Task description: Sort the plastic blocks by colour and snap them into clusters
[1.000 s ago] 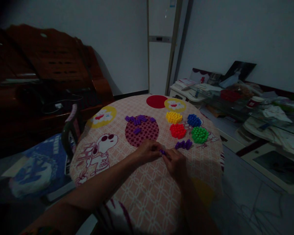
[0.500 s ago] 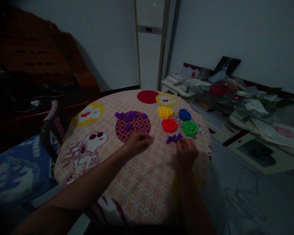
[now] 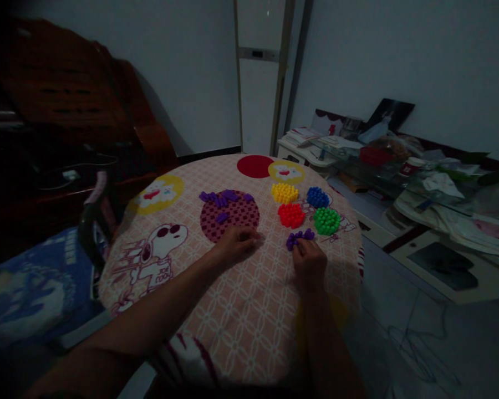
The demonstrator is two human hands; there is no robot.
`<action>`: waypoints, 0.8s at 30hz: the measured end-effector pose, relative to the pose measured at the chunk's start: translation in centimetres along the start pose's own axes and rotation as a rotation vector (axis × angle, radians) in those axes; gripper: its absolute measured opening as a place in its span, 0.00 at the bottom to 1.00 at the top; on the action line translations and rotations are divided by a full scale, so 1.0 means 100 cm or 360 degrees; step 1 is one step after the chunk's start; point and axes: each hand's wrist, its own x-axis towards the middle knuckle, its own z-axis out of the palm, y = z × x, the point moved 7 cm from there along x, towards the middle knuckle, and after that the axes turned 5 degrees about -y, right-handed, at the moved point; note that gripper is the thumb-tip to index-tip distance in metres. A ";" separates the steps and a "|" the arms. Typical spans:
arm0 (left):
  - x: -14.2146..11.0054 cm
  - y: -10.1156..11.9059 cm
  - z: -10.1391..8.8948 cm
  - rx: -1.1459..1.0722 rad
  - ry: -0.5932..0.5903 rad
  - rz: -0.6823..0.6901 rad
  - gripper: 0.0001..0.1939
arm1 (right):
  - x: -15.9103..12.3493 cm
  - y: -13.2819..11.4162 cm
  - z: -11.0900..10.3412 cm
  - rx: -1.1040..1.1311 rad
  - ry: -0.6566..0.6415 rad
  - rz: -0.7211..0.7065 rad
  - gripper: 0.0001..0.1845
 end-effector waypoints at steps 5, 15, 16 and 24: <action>0.003 0.022 -0.021 0.0584 0.0155 0.0098 0.10 | -0.003 0.000 -0.009 -0.0040 0.0114 0.0010 0.13; 0.053 0.045 -0.138 0.1495 0.0914 -0.0088 0.19 | -0.014 -0.029 -0.024 -0.0153 0.0392 -0.0126 0.12; 0.060 0.040 -0.143 0.1550 0.0883 -0.0180 0.19 | -0.015 -0.032 -0.022 -0.0142 0.0383 -0.0171 0.12; 0.087 0.042 -0.148 0.1606 0.0789 -0.0339 0.19 | -0.017 -0.045 -0.017 -0.0089 0.0309 -0.0348 0.11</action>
